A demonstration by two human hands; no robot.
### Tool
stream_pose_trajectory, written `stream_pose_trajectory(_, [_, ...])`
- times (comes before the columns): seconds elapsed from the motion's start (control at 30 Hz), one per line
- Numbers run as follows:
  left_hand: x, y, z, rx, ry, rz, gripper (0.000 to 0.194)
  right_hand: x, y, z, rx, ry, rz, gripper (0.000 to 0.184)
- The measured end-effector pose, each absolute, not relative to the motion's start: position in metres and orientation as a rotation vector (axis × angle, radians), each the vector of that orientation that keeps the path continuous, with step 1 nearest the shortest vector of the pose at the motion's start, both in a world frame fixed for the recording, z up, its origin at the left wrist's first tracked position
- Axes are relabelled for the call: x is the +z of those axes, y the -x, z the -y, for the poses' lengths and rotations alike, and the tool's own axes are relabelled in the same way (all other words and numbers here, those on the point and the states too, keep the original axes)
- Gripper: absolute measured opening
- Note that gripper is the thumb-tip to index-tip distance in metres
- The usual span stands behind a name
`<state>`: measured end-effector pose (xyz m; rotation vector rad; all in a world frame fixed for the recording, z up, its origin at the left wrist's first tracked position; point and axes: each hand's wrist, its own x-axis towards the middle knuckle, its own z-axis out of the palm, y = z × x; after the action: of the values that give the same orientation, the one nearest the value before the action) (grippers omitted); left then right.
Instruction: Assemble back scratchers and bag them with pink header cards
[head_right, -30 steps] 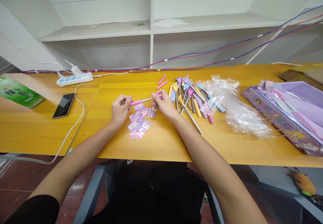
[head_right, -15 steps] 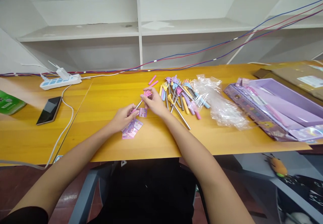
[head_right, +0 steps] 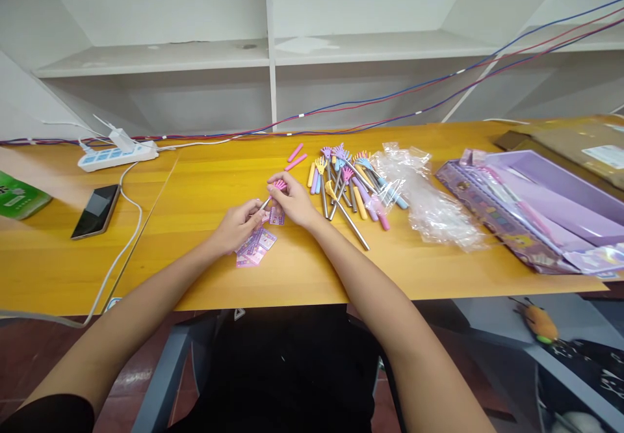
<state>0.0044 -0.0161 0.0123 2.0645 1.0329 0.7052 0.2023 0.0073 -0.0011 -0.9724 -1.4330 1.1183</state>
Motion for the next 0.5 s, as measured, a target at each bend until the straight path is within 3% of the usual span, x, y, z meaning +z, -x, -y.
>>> stream_pose_trajectory(0.13, [0.015, -0.001, 0.01, 0.623, -2.172, -1.12, 0.025, -0.002, -0.208, -0.011, 0.986, 1.038, 1.444, 0.036])
stream_pose_trajectory(0.5, [0.022, 0.01, 0.003, 0.494, -2.635, -1.418, 0.026, 0.017, -0.205, 0.006, -0.101, 1.252, 2.392, 0.017])
